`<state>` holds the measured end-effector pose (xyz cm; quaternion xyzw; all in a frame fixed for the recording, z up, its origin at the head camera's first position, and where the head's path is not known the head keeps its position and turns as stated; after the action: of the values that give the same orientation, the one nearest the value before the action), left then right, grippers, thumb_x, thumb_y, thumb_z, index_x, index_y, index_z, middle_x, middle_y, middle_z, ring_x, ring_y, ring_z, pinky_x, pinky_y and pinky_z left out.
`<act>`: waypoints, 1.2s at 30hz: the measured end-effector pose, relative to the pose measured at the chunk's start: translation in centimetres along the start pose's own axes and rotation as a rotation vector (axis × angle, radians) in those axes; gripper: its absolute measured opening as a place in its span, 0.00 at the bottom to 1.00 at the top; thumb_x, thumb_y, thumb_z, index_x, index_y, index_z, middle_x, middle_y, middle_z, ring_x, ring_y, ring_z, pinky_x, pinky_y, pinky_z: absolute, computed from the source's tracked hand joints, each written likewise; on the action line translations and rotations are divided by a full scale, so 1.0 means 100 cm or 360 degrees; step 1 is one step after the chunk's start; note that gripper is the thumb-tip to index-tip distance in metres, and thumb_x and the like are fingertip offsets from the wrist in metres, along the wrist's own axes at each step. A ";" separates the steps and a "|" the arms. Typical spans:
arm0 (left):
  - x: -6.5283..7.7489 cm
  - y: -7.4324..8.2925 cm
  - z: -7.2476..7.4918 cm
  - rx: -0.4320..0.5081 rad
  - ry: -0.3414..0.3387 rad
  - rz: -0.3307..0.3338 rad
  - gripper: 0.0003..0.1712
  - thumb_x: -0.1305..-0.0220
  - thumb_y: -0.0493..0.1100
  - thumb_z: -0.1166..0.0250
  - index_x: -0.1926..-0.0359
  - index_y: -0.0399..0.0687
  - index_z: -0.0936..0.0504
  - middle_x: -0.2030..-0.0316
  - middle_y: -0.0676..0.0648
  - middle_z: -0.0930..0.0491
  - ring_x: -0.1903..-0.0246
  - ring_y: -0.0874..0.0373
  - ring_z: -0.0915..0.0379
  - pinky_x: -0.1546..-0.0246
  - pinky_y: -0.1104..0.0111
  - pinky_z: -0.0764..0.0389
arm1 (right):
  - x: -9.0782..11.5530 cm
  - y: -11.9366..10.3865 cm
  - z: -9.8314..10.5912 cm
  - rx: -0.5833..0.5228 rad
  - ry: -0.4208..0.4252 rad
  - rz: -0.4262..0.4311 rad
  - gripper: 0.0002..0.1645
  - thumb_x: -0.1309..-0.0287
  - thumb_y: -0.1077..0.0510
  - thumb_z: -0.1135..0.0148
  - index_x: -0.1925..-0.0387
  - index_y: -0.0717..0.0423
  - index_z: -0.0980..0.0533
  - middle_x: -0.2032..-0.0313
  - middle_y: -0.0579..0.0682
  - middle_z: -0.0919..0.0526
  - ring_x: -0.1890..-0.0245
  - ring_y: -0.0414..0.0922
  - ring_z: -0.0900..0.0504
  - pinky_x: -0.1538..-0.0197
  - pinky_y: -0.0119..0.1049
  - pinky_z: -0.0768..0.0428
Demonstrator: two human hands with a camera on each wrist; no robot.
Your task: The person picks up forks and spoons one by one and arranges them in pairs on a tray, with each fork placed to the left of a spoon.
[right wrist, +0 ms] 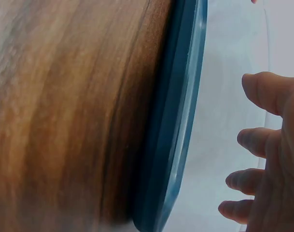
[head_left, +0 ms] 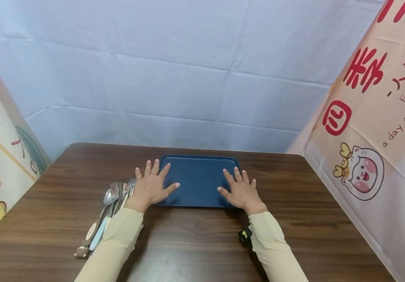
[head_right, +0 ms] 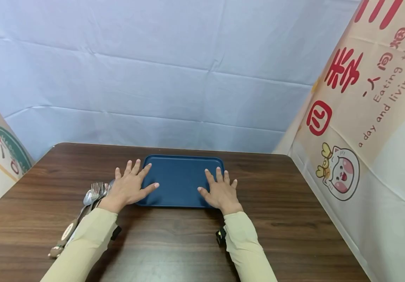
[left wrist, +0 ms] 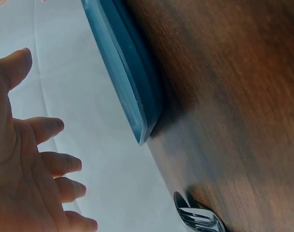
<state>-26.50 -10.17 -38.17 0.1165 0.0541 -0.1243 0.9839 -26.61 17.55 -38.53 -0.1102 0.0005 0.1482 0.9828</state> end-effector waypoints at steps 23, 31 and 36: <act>0.001 -0.001 0.009 -0.0103 0.0174 -0.0049 0.30 0.41 0.54 0.37 0.46 0.36 0.24 0.53 0.34 0.25 0.62 0.43 0.23 0.72 0.53 0.22 | -0.003 0.000 0.003 -0.0010 0.0084 0.0023 0.32 0.40 0.50 0.41 0.39 0.62 0.33 0.47 0.65 0.27 0.58 0.57 0.22 0.66 0.48 0.23; 0.002 -0.001 0.009 -0.0111 0.0148 -0.0042 0.27 0.42 0.52 0.36 0.48 0.37 0.22 0.58 0.37 0.23 0.70 0.47 0.23 0.78 0.56 0.24 | -0.003 0.000 0.003 0.0023 0.0087 0.0037 0.31 0.41 0.51 0.40 0.40 0.62 0.32 0.50 0.63 0.24 0.61 0.55 0.21 0.68 0.46 0.23; 0.003 -0.002 0.009 -0.0110 0.0115 -0.0031 0.27 0.42 0.52 0.36 0.48 0.37 0.23 0.59 0.37 0.24 0.70 0.46 0.24 0.78 0.56 0.24 | -0.002 0.000 0.003 0.0018 0.0082 0.0028 0.31 0.41 0.52 0.39 0.40 0.62 0.32 0.50 0.63 0.25 0.59 0.55 0.22 0.64 0.48 0.23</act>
<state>-26.17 -10.68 -37.38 0.0863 0.0950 -0.1277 0.9835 -26.82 17.52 -38.24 -0.1083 0.0276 0.1540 0.9817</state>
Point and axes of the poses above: each hand's wrist, its own x-axis away from the middle knuckle, its own z-axis out of the back of the hand, y = z × x, the point moved 3 cm from there along -x, towards the middle knuckle
